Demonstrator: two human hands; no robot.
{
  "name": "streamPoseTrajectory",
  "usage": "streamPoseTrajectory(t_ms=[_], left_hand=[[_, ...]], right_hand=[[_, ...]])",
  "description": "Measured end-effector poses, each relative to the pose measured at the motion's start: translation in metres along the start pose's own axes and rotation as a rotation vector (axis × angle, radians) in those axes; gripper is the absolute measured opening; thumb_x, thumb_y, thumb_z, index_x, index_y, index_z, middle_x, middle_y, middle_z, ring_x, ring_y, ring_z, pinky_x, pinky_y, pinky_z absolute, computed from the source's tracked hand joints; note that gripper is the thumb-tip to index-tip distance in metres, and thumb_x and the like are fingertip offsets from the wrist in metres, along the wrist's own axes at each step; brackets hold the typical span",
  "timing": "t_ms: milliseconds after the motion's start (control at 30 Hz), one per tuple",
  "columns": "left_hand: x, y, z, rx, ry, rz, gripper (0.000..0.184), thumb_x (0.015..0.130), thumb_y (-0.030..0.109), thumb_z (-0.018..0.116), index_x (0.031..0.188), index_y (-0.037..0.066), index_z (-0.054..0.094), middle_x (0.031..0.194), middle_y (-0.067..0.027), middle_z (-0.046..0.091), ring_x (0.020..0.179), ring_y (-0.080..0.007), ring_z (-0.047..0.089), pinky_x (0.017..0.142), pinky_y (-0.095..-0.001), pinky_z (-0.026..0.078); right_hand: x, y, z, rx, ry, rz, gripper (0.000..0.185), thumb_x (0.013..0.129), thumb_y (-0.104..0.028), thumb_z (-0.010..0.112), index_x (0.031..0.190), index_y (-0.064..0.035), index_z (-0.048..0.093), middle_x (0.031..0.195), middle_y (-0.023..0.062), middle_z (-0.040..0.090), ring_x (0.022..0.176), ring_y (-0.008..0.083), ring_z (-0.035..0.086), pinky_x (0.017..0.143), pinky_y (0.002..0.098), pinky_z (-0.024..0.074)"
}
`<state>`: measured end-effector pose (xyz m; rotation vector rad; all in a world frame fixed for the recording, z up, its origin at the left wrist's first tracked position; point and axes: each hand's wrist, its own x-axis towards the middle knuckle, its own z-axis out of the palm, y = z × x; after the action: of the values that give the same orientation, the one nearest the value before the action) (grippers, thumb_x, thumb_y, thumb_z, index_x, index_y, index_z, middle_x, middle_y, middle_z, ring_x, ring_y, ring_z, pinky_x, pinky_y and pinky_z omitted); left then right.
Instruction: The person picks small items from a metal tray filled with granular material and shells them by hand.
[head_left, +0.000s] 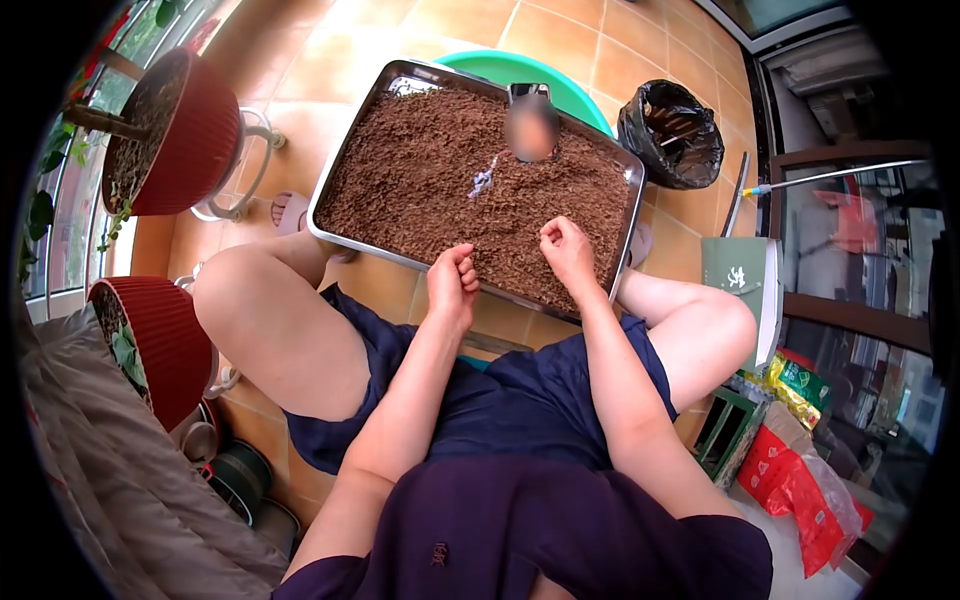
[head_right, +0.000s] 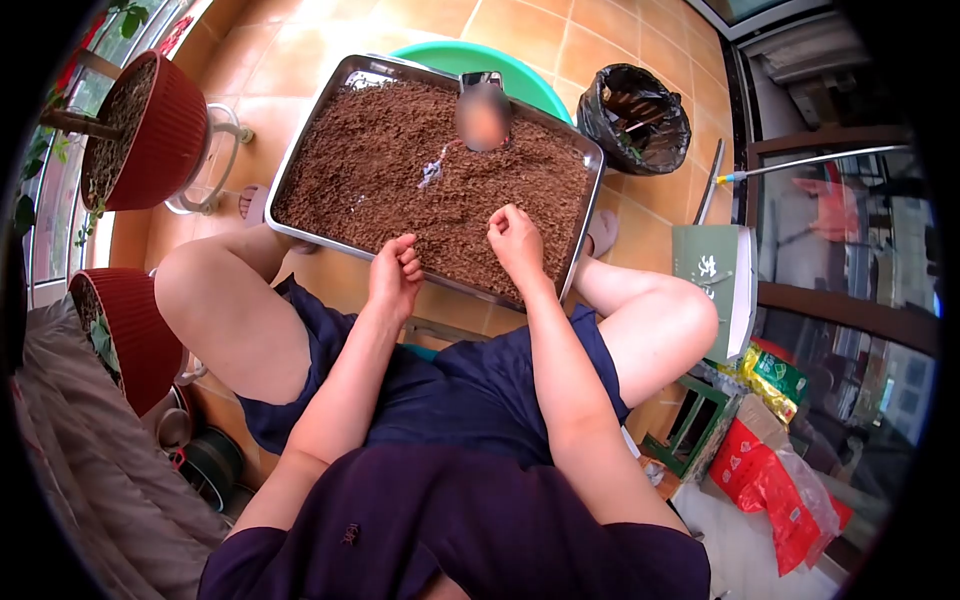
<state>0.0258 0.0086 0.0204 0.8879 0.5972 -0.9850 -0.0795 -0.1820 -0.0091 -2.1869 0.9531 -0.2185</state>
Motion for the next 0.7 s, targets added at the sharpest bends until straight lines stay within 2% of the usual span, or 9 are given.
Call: streamPoseTrajectory(t_ms=[67, 100, 233, 333, 400, 467, 500, 600, 700], left_hand=[[0.001, 0.000, -0.002, 0.002, -0.002, 0.001, 0.016, 0.093, 0.016, 0.044, 0.103, 0.006, 0.051, 0.063, 0.0059, 0.033, 0.051, -0.0059, 0.030, 0.046, -0.0218, 0.027], [0.001, 0.001, -0.002, 0.005, -0.005, 0.004, 0.016, 0.093, 0.016, 0.044, 0.104, 0.006, 0.051, 0.063, 0.0059, 0.033, 0.051, -0.0059, 0.031, 0.046, -0.0219, 0.027], [0.001, 0.002, -0.002, 0.010, -0.002, -0.004, 0.017, 0.093, 0.016, 0.044, 0.105, 0.006, 0.052, 0.064, 0.0053, 0.035, 0.052, -0.0061, 0.032, 0.046, -0.0220, 0.028], [0.001, 0.002, 0.000, -0.003, 0.009, 0.005, 0.017, 0.094, 0.016, 0.045, 0.105, 0.005, 0.052, 0.065, 0.0048, 0.036, 0.052, -0.0065, 0.033, 0.047, -0.0220, 0.028], [0.000, 0.001, 0.002, -0.003, -0.012, -0.002, 0.017, 0.094, 0.017, 0.045, 0.105, 0.005, 0.052, 0.065, 0.0045, 0.037, 0.053, -0.0066, 0.033, 0.047, -0.0220, 0.029], [0.000, -0.002, 0.006, -0.013, -0.021, -0.009, 0.017, 0.094, 0.015, 0.044, 0.104, 0.005, 0.053, 0.064, 0.0043, 0.038, 0.052, -0.0065, 0.034, 0.046, -0.0220, 0.028], [0.000, -0.003, 0.007, -0.025, -0.016, -0.011, 0.017, 0.093, 0.013, 0.043, 0.103, 0.004, 0.054, 0.064, 0.0041, 0.038, 0.051, -0.0063, 0.034, 0.045, -0.0219, 0.028], [0.000, -0.003, 0.009, -0.031, -0.008, -0.006, 0.017, 0.093, 0.012, 0.043, 0.102, 0.003, 0.055, 0.063, 0.0039, 0.039, 0.050, -0.0062, 0.034, 0.044, -0.0219, 0.028], [0.000, -0.005, 0.010, -0.022, -0.010, -0.003, 0.018, 0.093, 0.012, 0.043, 0.102, 0.003, 0.055, 0.063, 0.0039, 0.039, 0.050, -0.0062, 0.034, 0.044, -0.0219, 0.028]], right_hand=[[-0.003, -0.010, 0.003, -0.130, 0.003, -0.109, 0.012, 0.081, -0.015, 0.070, 0.088, -0.0079, 0.063, 0.083, 0.0058, 0.062, 0.074, 0.0208, 0.063, 0.067, 0.0341, 0.0516], [-0.005, -0.014, 0.006, -0.208, -0.032, -0.137, 0.012, 0.082, -0.016, 0.069, 0.090, -0.0098, 0.065, 0.084, 0.0059, 0.061, 0.076, 0.0226, 0.063, 0.067, 0.0356, 0.0514], [-0.001, -0.006, 0.013, -0.288, -0.035, -0.139, 0.014, 0.082, -0.019, 0.069, 0.093, -0.0116, 0.067, 0.081, 0.0073, 0.062, 0.076, 0.0229, 0.063, 0.067, 0.0363, 0.0508], [0.004, 0.007, -0.002, -0.081, -0.019, 0.011, 0.009, 0.081, -0.019, 0.068, 0.088, -0.0126, 0.068, 0.082, 0.0074, 0.064, 0.075, 0.0232, 0.064, 0.069, 0.0364, 0.0517], [0.008, 0.009, -0.018, 0.314, -0.112, 0.317, 0.010, 0.086, -0.015, 0.068, 0.093, -0.0074, 0.070, 0.082, 0.0022, 0.068, 0.072, 0.0104, 0.064, 0.061, 0.0267, 0.0513], [0.000, 0.005, -0.035, 0.550, -0.097, 0.367, 0.011, 0.089, -0.013, 0.067, 0.096, -0.0047, 0.069, 0.083, 0.0011, 0.067, 0.073, 0.0084, 0.064, 0.060, 0.0225, 0.0516], [-0.002, 0.006, -0.039, 0.606, -0.113, 0.357, 0.015, 0.091, -0.016, 0.067, 0.100, -0.0045, 0.068, 0.089, 0.0024, 0.067, 0.076, 0.0107, 0.066, 0.062, 0.0228, 0.0540], [-0.011, 0.008, -0.042, 0.703, -0.099, 0.361, 0.013, 0.089, -0.012, 0.068, 0.099, -0.0033, 0.068, 0.084, 0.0041, 0.067, 0.073, 0.0106, 0.065, 0.061, 0.0230, 0.0549], [-0.023, 0.010, -0.034, 0.607, -0.106, 0.322, 0.009, 0.088, -0.010, 0.068, 0.093, -0.0022, 0.066, 0.079, 0.0044, 0.066, 0.067, 0.0107, 0.065, 0.058, 0.0233, 0.0550]])
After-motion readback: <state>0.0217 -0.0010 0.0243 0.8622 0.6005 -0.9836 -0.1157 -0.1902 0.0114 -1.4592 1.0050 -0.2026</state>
